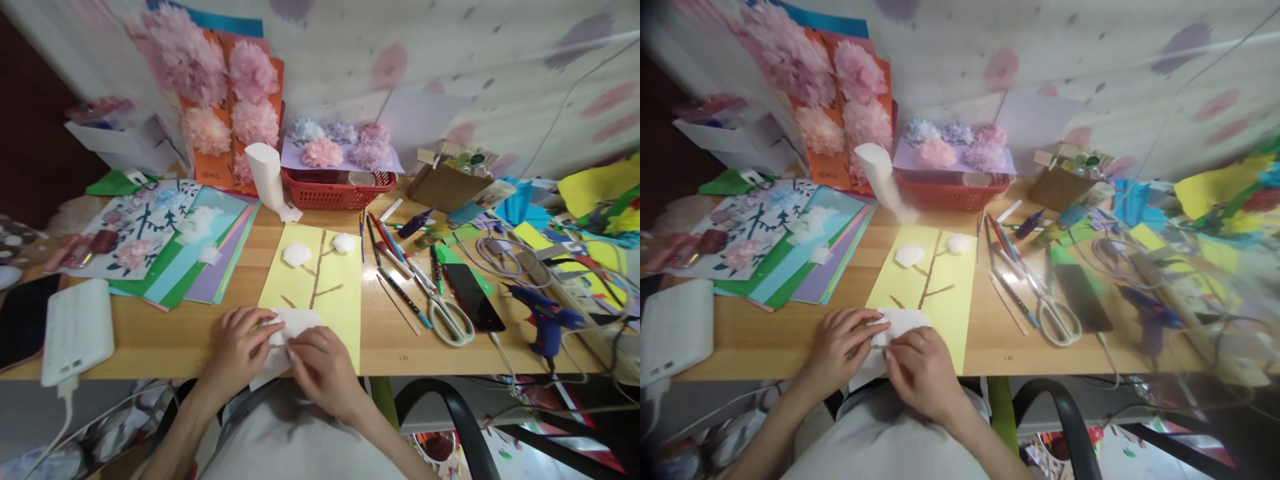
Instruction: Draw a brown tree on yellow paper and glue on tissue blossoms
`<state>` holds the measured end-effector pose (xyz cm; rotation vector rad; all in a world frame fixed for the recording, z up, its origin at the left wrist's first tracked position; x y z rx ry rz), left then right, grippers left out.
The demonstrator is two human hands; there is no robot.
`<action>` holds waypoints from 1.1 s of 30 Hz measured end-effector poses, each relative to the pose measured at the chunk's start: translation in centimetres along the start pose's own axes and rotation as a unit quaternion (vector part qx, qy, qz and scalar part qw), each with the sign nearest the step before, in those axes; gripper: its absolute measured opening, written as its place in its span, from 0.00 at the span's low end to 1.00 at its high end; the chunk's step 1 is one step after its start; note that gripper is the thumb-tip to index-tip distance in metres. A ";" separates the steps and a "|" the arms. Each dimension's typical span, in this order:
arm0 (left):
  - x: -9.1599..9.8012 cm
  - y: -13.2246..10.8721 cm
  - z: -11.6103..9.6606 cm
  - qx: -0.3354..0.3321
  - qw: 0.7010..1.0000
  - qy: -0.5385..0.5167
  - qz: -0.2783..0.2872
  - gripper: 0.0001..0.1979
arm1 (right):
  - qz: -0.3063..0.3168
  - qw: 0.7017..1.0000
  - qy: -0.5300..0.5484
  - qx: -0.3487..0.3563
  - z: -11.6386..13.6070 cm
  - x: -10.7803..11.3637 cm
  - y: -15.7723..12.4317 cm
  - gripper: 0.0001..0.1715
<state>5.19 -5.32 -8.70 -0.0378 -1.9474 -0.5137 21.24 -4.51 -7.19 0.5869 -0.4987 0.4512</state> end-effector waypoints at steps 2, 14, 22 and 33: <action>0.1 -0.3 0.0 -0.005 1.000 -0.009 0.002 0.19 | -0.086 0.995 0.010 -0.051 -0.7 1.8 0.2 0.10; -0.1 -1.1 -1.1 -0.018 1.000 -0.004 -0.021 0.12 | -0.072 0.981 -0.059 -0.169 -3.7 1.2 2.3 0.05; -0.5 -1.3 -0.7 0.009 0.999 -0.047 -0.018 0.10 | -0.026 0.999 -0.039 -0.015 0.2 -1.7 2.1 0.07; 1.1 -1.9 2.0 0.137 0.980 -0.141 -0.032 0.10 | 0.106 0.989 -0.100 -0.007 0.2 -2.6 0.3 0.20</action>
Point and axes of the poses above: each hand's wrist, its own y-axis towards the middle knuckle, its own x-axis out of the back of the hand, z = x × y, the point moved 5 cm from there along y, towards the middle knuckle, and after that the axes turned 6 degrees about y, right-handed, at the moved point
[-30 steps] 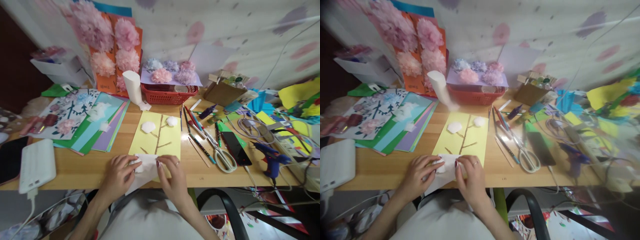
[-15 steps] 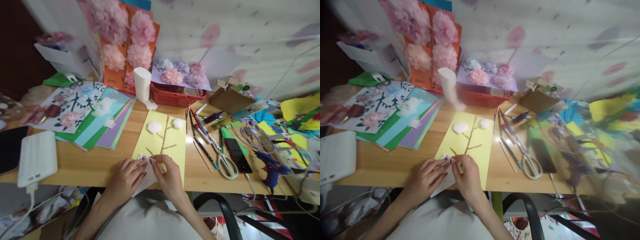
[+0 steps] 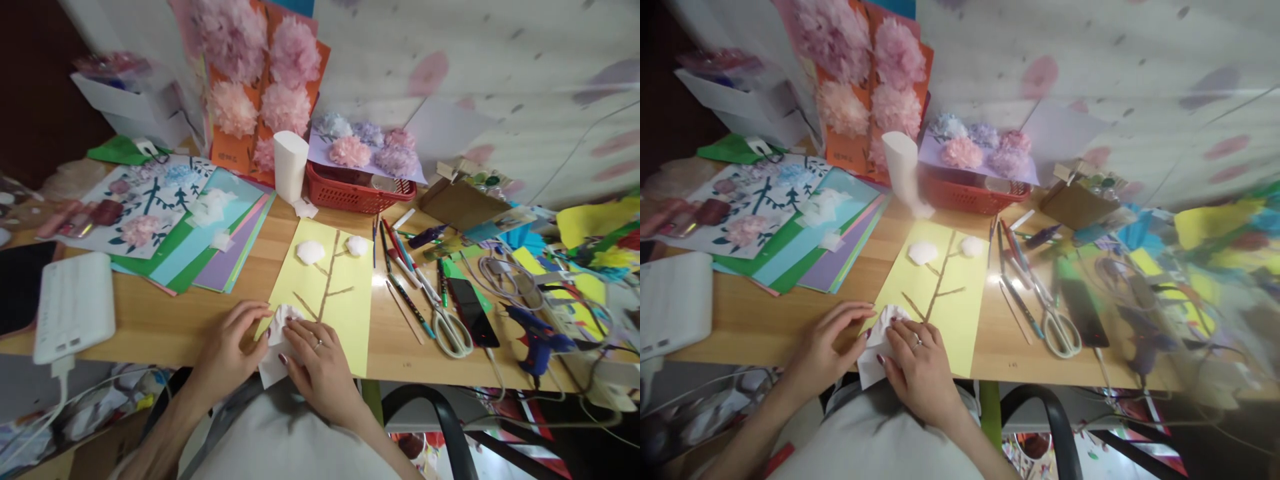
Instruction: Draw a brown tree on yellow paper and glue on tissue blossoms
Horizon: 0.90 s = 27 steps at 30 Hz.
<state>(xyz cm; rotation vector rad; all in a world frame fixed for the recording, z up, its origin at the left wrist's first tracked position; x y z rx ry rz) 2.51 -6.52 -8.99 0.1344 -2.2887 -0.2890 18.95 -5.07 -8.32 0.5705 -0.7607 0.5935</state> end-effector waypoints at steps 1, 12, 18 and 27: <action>0.3 -0.2 0.3 0.014 0.999 0.029 -0.002 0.10 | 0.008 1.000 0.000 -0.001 0.0 0.0 0.1 0.21; 0.4 -0.4 -0.5 0.102 0.991 0.076 -0.042 0.05 | 0.059 0.996 0.050 0.041 -0.7 0.8 0.6 0.28; -0.2 1.0 -1.9 0.050 0.998 0.026 -0.028 0.06 | 0.069 0.997 0.014 0.031 -0.3 0.4 0.3 0.32; -1.1 -0.5 -2.8 -0.115 0.990 0.084 0.017 0.14 | 0.025 0.993 0.115 0.008 -1.5 2.0 0.7 0.21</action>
Point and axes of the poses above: each hand's wrist, its own y-axis towards the middle knuckle, its own x-axis out of the back of the hand, z = x × y, the point moved 5 cm from there along y, towards the middle knuckle, and after that the axes turned 6 degrees about y, right-handed, at the moved point
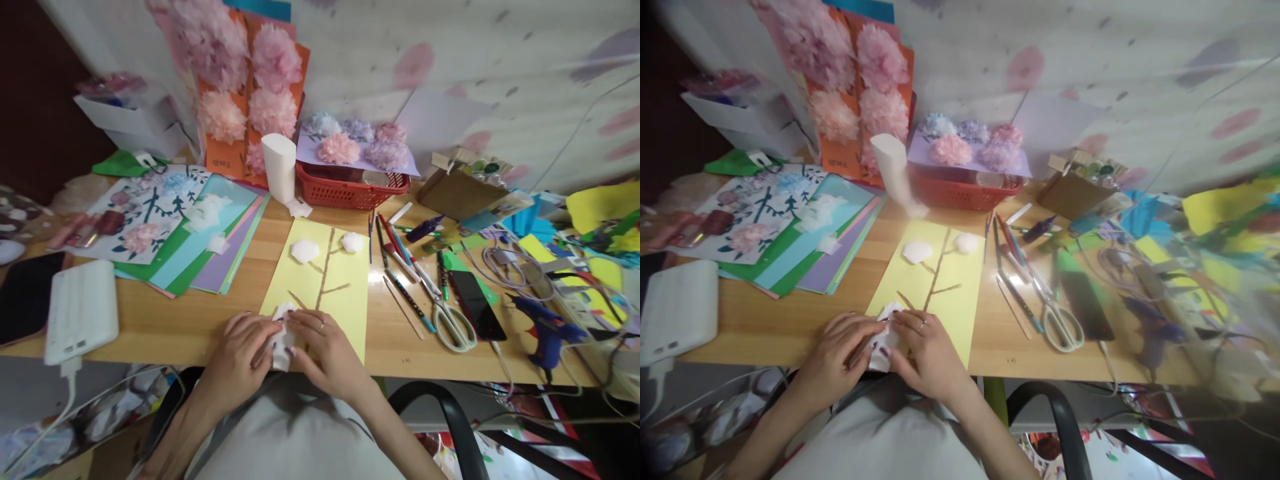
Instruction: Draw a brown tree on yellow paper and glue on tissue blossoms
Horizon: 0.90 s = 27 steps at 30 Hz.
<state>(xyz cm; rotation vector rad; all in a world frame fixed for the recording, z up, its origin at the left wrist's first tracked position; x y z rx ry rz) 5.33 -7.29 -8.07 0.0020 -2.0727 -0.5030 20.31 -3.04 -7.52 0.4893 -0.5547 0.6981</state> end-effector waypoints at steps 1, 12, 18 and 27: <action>-0.1 -0.1 0.0 -0.003 1.000 0.004 0.008 0.14 | -0.011 1.000 0.005 0.001 -0.1 0.2 0.1 0.20; 0.3 -1.2 2.4 0.123 0.991 -0.002 -0.055 0.16 | 0.033 0.989 -0.145 0.020 -0.5 -2.1 1.1 0.20; 0.8 -0.7 4.8 0.264 0.964 -0.038 -0.005 0.07 | -0.048 0.995 -0.090 -0.010 -1.0 -1.4 1.1 0.12; 0.2 0.9 4.2 0.279 0.951 -0.135 0.013 0.08 | -0.028 0.986 -0.151 0.073 0.1 -2.4 0.5 0.14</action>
Point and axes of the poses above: each hand's wrist, its own y-axis towards the middle knuckle, its own x-axis out of the back of the hand, z = x × y, the point moved 5 cm from there along y, towards the middle knuckle, and after that the axes turned 6 degrees about y, right-handed, at the moved point
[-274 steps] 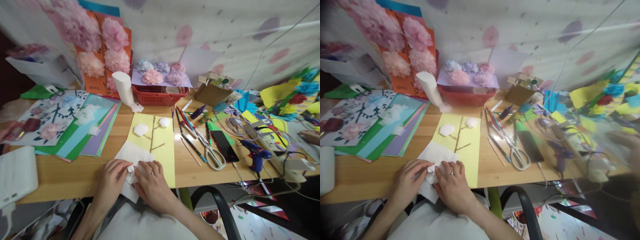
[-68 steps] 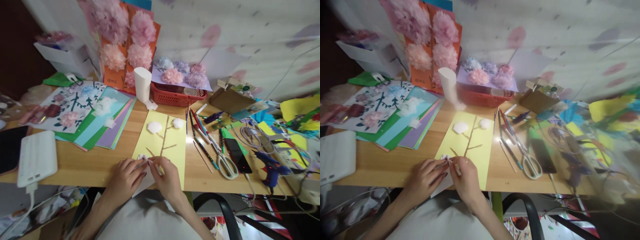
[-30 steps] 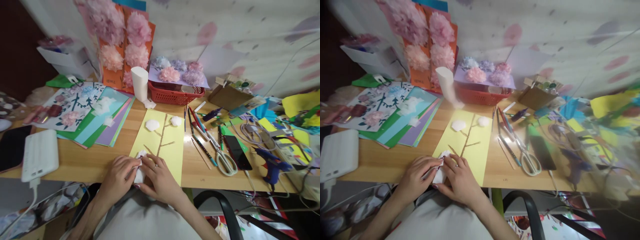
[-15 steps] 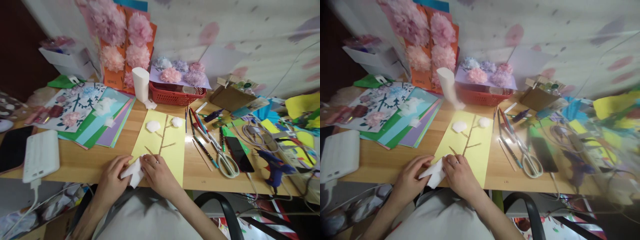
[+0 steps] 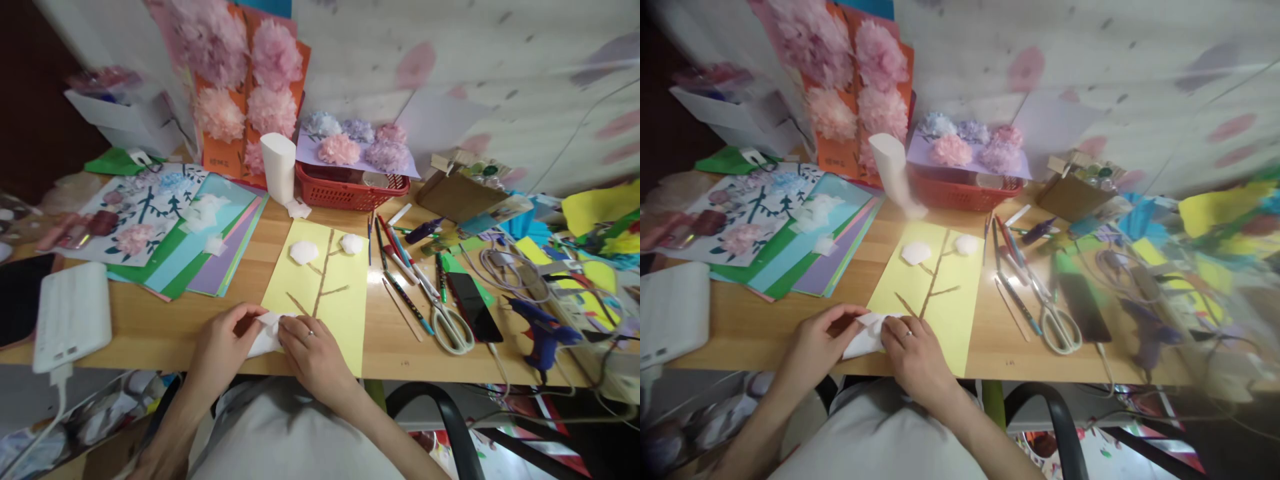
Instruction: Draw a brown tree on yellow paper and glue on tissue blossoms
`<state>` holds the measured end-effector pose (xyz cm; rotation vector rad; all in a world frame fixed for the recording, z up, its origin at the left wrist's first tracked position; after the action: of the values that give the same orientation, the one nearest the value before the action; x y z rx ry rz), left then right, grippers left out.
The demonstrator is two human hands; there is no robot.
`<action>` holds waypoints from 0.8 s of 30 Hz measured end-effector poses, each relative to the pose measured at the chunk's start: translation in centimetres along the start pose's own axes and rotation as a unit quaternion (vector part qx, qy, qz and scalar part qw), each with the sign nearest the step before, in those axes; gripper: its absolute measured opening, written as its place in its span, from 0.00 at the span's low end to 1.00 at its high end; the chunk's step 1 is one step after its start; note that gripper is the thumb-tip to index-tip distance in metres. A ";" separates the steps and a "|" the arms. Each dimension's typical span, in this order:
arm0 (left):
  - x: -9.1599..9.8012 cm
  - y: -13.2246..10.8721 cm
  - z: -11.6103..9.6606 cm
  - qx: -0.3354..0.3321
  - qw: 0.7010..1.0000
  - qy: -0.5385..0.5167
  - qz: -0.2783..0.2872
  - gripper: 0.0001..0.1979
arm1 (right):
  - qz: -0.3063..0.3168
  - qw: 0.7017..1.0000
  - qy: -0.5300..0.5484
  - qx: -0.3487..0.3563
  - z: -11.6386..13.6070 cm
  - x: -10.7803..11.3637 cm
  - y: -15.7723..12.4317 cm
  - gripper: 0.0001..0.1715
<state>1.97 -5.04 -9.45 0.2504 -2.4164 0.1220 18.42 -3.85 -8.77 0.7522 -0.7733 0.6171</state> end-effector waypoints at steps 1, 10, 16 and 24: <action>-0.1 -0.1 -0.4 -0.030 1.000 0.002 -0.008 0.07 | 0.010 1.000 -0.008 -0.004 0.1 -0.1 0.0 0.14; -1.2 -2.3 -3.0 -0.289 0.950 0.106 -0.054 0.12 | 0.027 0.998 0.044 -0.041 -0.1 1.2 -0.3 0.14; -1.7 -3.1 -2.7 -0.292 0.939 0.173 -0.062 0.14 | 0.011 0.992 0.122 -0.030 -0.2 2.1 0.4 0.23; 0.2 -3.4 -1.3 -0.198 0.951 0.174 -0.161 0.10 | 0.057 0.998 0.002 -0.017 0.2 0.5 0.4 0.21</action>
<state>3.37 -8.20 -8.31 0.3949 -1.9658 -0.4288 18.35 -3.62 -8.12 0.6790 -0.8249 0.7058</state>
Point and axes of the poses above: each hand's wrist, its own y-axis towards the middle knuckle, its own x-axis out of the back of the hand, z = x × y, the point moved 5 cm from there along y, towards the middle knuckle, and after that the axes turned 6 degrees about y, right-handed, at the moved point
